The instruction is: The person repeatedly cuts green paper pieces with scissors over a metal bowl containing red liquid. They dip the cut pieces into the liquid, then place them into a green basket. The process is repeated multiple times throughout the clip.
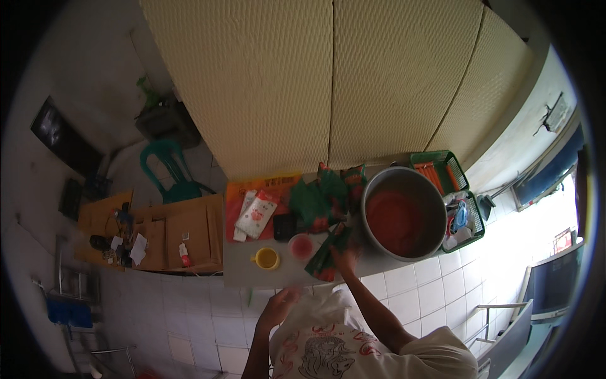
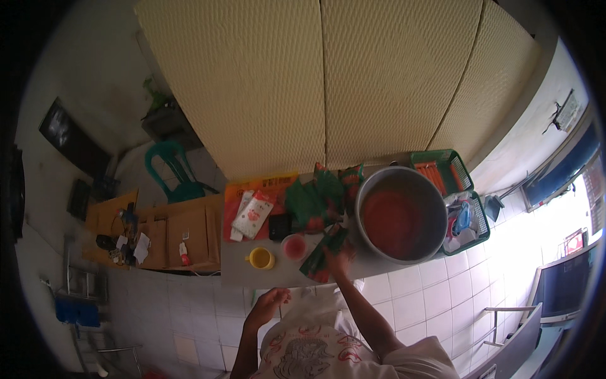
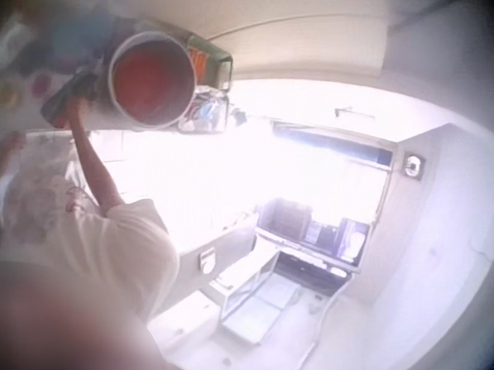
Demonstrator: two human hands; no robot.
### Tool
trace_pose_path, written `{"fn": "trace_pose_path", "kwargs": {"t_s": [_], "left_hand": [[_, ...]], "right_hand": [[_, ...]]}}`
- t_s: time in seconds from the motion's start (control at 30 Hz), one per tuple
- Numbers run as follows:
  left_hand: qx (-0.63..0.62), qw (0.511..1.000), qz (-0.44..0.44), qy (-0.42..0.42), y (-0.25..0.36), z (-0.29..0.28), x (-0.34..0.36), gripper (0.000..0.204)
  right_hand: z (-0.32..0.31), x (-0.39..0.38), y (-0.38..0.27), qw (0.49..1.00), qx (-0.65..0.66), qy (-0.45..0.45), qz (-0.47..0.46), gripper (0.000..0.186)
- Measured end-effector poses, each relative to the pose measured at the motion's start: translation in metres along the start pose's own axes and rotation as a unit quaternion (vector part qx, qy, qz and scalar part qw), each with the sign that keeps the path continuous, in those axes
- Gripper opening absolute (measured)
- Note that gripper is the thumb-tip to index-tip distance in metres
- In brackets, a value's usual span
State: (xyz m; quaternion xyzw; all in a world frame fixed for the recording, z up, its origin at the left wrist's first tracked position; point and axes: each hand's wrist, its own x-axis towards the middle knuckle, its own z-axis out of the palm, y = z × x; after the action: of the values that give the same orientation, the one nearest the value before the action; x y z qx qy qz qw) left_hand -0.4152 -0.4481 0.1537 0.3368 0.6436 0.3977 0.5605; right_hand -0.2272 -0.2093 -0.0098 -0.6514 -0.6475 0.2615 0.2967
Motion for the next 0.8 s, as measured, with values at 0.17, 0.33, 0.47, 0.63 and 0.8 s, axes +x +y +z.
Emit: {"fn": "trace_pose_path", "kwargs": {"t_s": [0.17, 0.33, 0.47, 0.63, 0.8], "left_hand": [[-0.032, 0.999, 0.001, 0.013, 0.001, 0.002, 0.007, 0.037], [0.002, 0.999, 0.032, 0.026, 0.010, 0.015, 0.026, 0.040], [-0.012, 0.997, 0.063, 0.032, 0.012, 0.046, 0.061, 0.049], [0.330, 0.915, 0.206, 0.108, 0.007, 0.132, 0.143, 0.092], [0.370, 0.907, 0.070, 0.188, 0.014, 0.179, 0.206, 0.100]], "right_hand": [[-0.048, 0.027, -0.007, 0.996, 0.026, -0.065, -0.060, 0.064], [-0.046, 0.058, 0.006, 0.992, 0.028, -0.119, -0.013, 0.046], [-0.033, 0.059, 0.041, 0.980, 0.019, -0.188, 0.057, 0.037], [-0.028, 0.054, 0.081, 0.978, -0.040, -0.203, 0.021, 0.038], [-0.033, 0.056, 0.086, 0.982, -0.038, -0.186, 0.020, 0.040]]}}
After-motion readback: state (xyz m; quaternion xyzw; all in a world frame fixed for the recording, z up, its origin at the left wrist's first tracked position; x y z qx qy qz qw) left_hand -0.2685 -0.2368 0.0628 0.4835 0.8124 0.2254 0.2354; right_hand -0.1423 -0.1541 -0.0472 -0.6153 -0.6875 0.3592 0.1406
